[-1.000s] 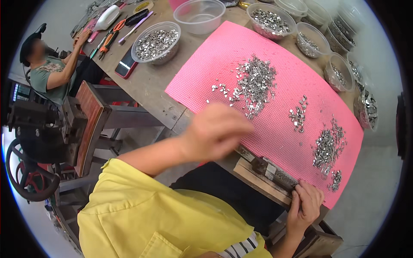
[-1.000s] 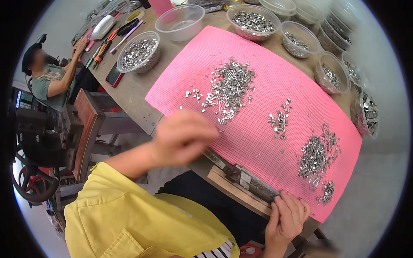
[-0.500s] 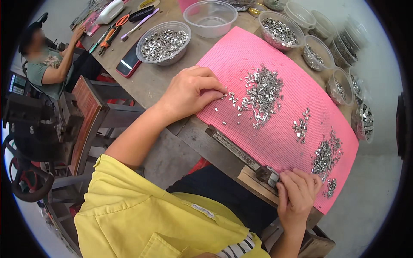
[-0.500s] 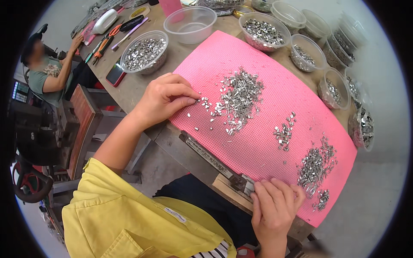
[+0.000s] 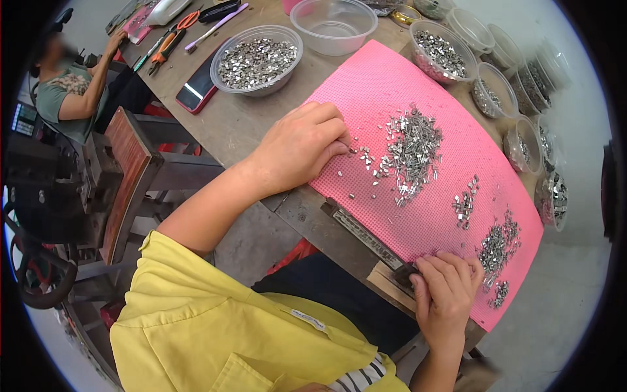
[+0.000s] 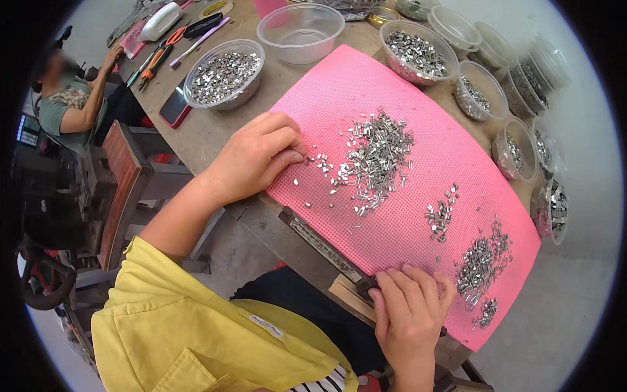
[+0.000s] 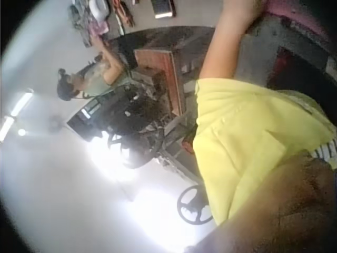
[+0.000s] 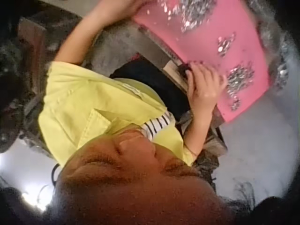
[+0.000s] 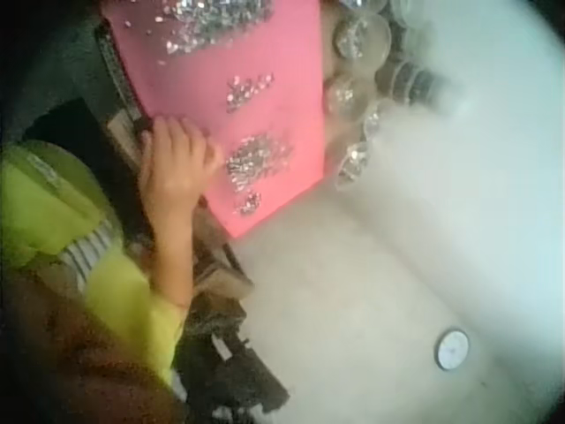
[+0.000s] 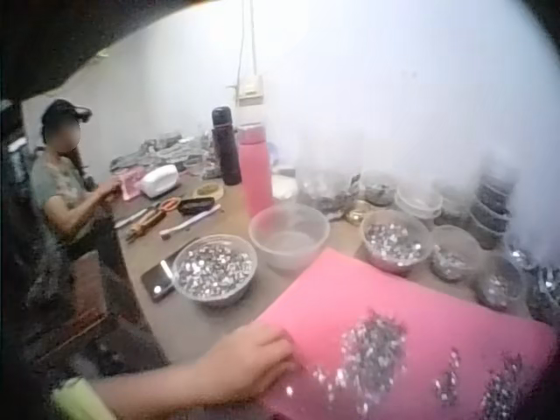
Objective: Placing small metal components into a template strip and then using a manual press machine to process them.
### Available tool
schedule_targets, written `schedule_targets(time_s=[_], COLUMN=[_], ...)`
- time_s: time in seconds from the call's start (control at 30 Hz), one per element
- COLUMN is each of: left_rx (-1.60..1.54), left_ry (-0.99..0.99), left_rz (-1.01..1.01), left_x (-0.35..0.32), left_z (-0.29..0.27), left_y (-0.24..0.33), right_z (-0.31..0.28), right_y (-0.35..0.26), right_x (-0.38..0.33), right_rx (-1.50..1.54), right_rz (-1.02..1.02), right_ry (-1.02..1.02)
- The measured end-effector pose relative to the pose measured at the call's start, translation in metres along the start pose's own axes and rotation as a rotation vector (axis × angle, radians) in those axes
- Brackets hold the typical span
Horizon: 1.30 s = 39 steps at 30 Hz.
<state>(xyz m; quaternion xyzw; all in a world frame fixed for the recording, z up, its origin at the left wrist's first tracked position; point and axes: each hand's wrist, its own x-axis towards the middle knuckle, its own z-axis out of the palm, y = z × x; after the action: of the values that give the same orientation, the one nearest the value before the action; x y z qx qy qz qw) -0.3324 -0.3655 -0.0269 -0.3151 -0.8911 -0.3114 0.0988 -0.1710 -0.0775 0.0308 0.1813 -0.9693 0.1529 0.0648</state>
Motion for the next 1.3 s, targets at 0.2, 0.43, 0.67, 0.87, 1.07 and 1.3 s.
schedule_targets(time_s=[0.2, 0.43, 0.67, 0.87, 1.07, 1.3], left_rx=[-0.045, -0.015, 0.011, 0.03, 0.09, -0.009], left_ry=[-0.01, -0.025, -0.021, -0.031, -0.1, -0.066], left_rz=[0.021, 0.004, 0.041, 0.08, 0.085, 0.056], left_x=[-0.011, -0.02, -0.017, -0.017, -0.014, -0.018], left_z=[-0.006, -0.009, -0.009, -0.014, -0.018, -0.009], left_y=[0.003, 0.013, 0.009, 0.009, 0.02, 0.023], right_z=[0.001, 0.001, -0.001, 0.014, 0.034, 0.037], right_y=[-0.001, -0.002, -0.005, 0.0, 0.004, 0.0], right_x=[0.001, 0.005, 0.012, 0.047, 0.085, 0.099], right_rx=[0.002, 0.011, 0.02, 0.105, 0.061, -0.177], right_rz=[0.004, 0.01, -0.002, -0.065, -0.158, -0.283], right_ry=[-0.016, -0.032, -0.003, 0.108, 0.133, 0.022])
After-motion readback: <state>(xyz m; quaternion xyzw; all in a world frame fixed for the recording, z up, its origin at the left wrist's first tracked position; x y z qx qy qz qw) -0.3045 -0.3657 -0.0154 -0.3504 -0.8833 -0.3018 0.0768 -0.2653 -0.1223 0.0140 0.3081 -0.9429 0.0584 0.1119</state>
